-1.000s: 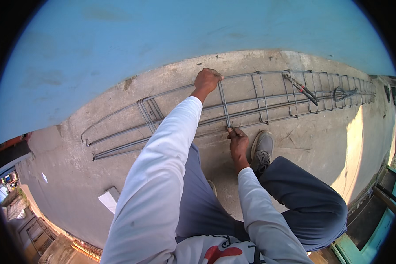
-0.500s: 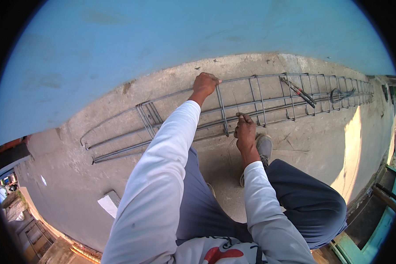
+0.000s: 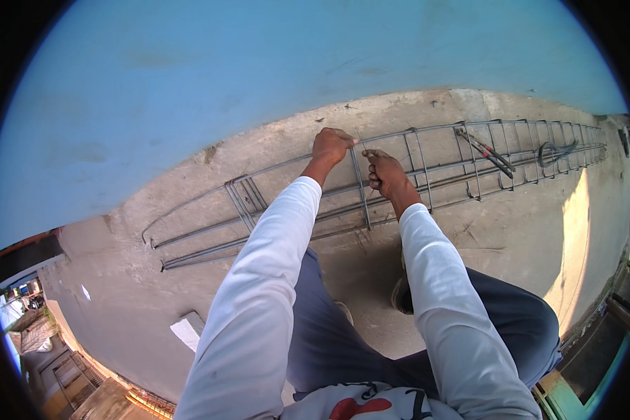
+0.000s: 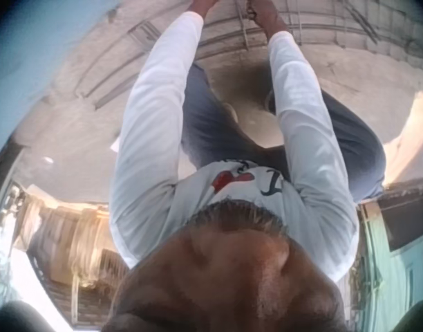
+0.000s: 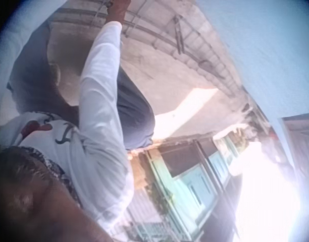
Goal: The person sits on a concrete floor and ties a rebar mesh grid using wire and pliers. They wrap wire around the intersections of the steel bars and twist it tight to secure the structure.
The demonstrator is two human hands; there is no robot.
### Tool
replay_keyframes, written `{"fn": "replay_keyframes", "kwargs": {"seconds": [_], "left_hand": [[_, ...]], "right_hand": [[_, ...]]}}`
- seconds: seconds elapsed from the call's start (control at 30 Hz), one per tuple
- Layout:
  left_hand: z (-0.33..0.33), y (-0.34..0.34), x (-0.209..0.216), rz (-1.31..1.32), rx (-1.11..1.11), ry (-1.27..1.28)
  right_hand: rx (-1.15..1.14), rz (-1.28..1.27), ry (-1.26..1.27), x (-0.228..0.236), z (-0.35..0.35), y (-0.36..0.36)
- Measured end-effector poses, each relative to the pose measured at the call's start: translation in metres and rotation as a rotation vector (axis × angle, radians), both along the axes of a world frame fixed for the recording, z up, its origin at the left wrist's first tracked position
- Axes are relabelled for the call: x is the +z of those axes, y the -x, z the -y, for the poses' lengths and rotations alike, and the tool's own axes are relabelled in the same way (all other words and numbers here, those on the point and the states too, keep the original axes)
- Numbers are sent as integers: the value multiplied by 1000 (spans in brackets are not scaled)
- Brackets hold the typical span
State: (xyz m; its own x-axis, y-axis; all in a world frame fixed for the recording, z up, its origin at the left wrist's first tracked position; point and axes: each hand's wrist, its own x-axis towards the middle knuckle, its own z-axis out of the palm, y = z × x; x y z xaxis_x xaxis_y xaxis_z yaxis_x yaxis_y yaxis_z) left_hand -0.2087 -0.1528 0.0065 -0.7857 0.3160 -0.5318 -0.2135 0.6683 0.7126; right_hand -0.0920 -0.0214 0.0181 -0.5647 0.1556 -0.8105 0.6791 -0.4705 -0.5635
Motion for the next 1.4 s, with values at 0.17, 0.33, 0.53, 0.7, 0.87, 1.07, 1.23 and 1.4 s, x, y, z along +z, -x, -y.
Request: {"fn": "replay_keyframes", "kwargs": {"seconds": [0.17, 0.33, 0.53, 0.7, 0.87, 1.07, 1.23, 1.4], "left_hand": [[5, 3, -11, 28, 56, -70], [6, 9, -20, 3, 50, -91], [4, 7, -17, 48, 154, -154], [0, 10, -15, 174, 195, -229], [-2, 13, -14, 220, 200, -247], [8, 16, -12, 296, 199, -309], [-18, 13, -6, 252, 159, -259], [11, 15, -10, 222, 225, -229]], "right_hand": [[41, 10, 28, -6, 5, 16], [51, -8, 6, -18, 8, 22], [84, 38, -13, -11, 4, 31], [194, -135, -116, -17, -1, 25], [219, -177, -246, -26, 0, 25], [357, -121, -509, -27, 12, 40], [489, -120, -726, -63, -16, 45], [640, -96, -869, -35, 22, 46]]}}
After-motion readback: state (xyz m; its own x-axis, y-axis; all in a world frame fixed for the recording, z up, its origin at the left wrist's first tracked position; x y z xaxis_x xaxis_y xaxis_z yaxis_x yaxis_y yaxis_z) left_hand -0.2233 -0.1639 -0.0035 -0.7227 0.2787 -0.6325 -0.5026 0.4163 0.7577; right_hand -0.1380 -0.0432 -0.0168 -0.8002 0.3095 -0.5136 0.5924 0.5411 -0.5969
